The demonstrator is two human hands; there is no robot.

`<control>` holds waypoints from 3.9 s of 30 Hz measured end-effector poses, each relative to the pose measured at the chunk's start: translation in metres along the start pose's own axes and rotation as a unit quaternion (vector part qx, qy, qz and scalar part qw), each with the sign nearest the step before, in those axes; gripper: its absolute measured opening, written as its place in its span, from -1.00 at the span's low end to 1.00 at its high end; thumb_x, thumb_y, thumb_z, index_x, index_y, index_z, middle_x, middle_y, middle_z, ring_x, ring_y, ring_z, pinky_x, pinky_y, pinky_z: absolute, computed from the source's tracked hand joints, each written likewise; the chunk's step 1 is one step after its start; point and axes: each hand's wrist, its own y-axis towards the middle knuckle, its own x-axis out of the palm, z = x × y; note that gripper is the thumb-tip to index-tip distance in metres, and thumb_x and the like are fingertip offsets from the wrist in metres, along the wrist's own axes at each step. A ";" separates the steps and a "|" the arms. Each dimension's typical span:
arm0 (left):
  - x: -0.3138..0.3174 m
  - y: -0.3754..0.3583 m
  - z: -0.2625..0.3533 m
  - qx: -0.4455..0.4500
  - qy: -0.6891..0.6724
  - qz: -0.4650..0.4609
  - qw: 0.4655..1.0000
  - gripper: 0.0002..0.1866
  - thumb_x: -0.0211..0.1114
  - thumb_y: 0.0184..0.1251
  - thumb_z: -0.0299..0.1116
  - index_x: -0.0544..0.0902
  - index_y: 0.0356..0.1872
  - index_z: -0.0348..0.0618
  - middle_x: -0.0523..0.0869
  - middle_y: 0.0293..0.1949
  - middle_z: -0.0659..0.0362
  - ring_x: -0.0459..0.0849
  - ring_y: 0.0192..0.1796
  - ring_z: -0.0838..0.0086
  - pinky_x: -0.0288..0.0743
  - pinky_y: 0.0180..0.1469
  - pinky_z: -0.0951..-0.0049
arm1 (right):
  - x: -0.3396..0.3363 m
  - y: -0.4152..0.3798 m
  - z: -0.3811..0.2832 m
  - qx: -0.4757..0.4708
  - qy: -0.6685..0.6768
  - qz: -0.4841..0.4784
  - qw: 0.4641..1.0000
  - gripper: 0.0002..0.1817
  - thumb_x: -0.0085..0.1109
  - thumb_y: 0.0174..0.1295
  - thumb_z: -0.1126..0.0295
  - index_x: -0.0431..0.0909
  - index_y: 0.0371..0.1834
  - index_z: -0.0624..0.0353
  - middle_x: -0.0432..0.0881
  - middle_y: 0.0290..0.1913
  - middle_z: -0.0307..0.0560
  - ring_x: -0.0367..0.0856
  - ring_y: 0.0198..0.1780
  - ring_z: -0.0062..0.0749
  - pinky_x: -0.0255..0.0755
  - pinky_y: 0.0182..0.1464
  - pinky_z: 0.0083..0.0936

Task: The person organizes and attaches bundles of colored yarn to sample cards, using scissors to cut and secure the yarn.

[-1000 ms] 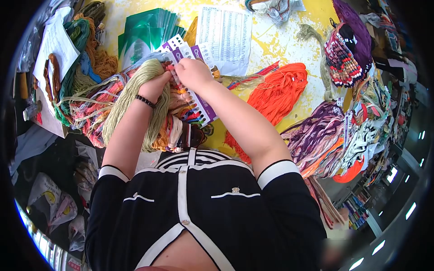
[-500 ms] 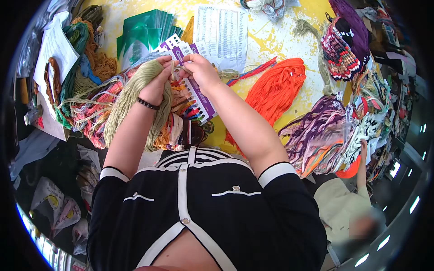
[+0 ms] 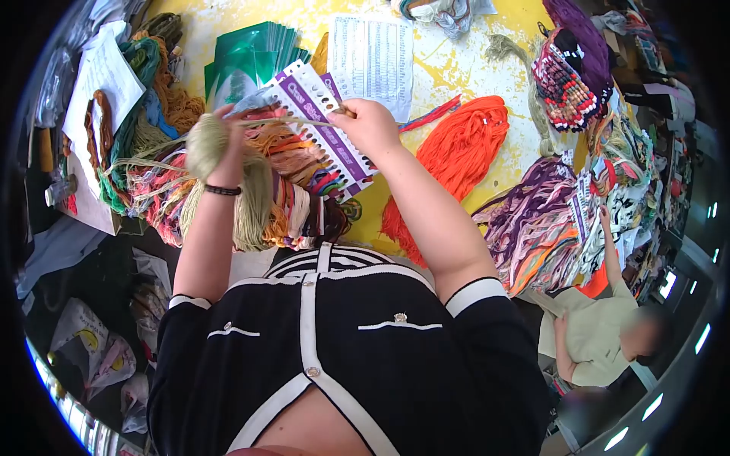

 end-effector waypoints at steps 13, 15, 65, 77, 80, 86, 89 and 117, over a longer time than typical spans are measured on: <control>-0.181 -0.029 0.000 -0.173 -0.524 0.152 0.820 -0.72 -0.06 0.50 -0.34 0.42 0.12 -0.18 0.46 -0.44 0.28 0.42 -0.42 0.58 0.43 -0.30 0.60 | 0.013 -0.045 -0.050 -0.162 -0.022 0.067 0.984 -0.77 0.25 0.19 0.29 0.62 -0.25 0.25 0.50 -0.57 -0.31 0.33 -0.54 -0.68 0.26 -0.45 -0.66; -0.185 -0.046 -0.003 -0.164 -0.473 0.084 0.862 -0.74 -0.04 0.49 -0.33 0.44 0.07 -0.19 0.42 -0.49 0.29 0.37 -0.46 0.59 0.37 -0.35 0.60 | 0.012 -0.041 -0.048 -0.139 -0.010 0.069 0.988 -0.78 0.25 0.18 0.28 0.61 -0.29 0.23 0.46 -0.60 -0.30 0.31 -0.58 -0.64 0.25 -0.49 -0.61; -0.108 -0.161 0.136 -0.114 -0.409 -0.134 0.896 -0.56 0.12 0.29 -0.55 0.42 0.22 -0.34 0.62 -0.02 0.13 0.66 -0.22 0.49 0.56 -0.17 0.50 | 0.052 -0.168 -0.157 -0.202 0.284 -0.237 0.907 -0.86 0.11 0.25 0.51 0.59 -0.28 0.38 0.66 -0.36 -0.12 0.61 -0.41 -0.60 0.48 -0.32 -0.68; -0.105 -0.155 0.137 -0.149 -0.409 -0.120 0.892 -0.61 0.13 0.30 -0.53 0.48 0.16 -0.33 0.64 -0.07 0.16 0.61 -0.22 0.58 0.51 -0.32 0.61 | 0.050 -0.167 -0.158 -0.138 0.322 -0.281 0.893 -0.80 0.10 0.30 0.47 0.55 -0.09 0.37 0.63 -0.19 -0.17 0.59 -0.17 -0.61 0.47 -0.09 -0.67; -0.104 -0.152 0.130 -0.147 -0.420 -0.120 0.888 -0.61 0.14 0.30 -0.53 0.48 0.16 -0.33 0.65 -0.09 0.16 0.62 -0.27 0.58 0.51 -0.35 0.62 | 0.053 -0.164 -0.156 -0.136 0.297 -0.270 0.906 -0.78 0.07 0.32 0.46 0.52 -0.04 0.36 0.63 -0.20 -0.17 0.59 -0.15 -0.59 0.45 -0.07 -0.66; -0.099 -0.149 0.131 -0.142 -0.379 -0.108 0.908 -0.61 0.14 0.31 -0.52 0.47 0.16 -0.31 0.65 -0.10 0.18 0.62 -0.29 0.60 0.51 -0.37 0.64 | 0.057 -0.156 -0.147 -0.124 0.316 -0.262 0.903 -0.76 0.07 0.32 0.45 0.53 -0.03 0.36 0.63 -0.19 -0.14 0.58 -0.16 -0.60 0.44 -0.07 -0.66; -0.094 -0.149 0.128 -0.121 -0.326 -0.098 0.933 -0.62 0.14 0.32 -0.52 0.48 0.17 -0.29 0.65 -0.09 0.19 0.62 -0.30 0.63 0.52 -0.37 0.64 | 0.053 -0.157 -0.151 -0.121 0.307 -0.258 0.908 -0.76 0.11 0.28 0.46 0.55 -0.05 0.37 0.64 -0.19 -0.14 0.58 -0.16 -0.61 0.44 -0.07 -0.67; -0.315 -0.123 -0.057 -0.145 -0.656 0.080 0.737 -0.87 0.11 0.40 -0.36 0.55 -0.21 -0.18 0.53 -0.42 0.34 0.46 -0.41 0.69 0.42 -0.26 0.64 | -0.208 -0.106 -0.009 -0.119 0.493 -0.127 0.852 -0.86 0.03 0.28 0.34 0.47 -0.42 0.10 0.31 -0.54 -0.33 0.26 -0.54 -0.62 0.16 -0.53 -0.63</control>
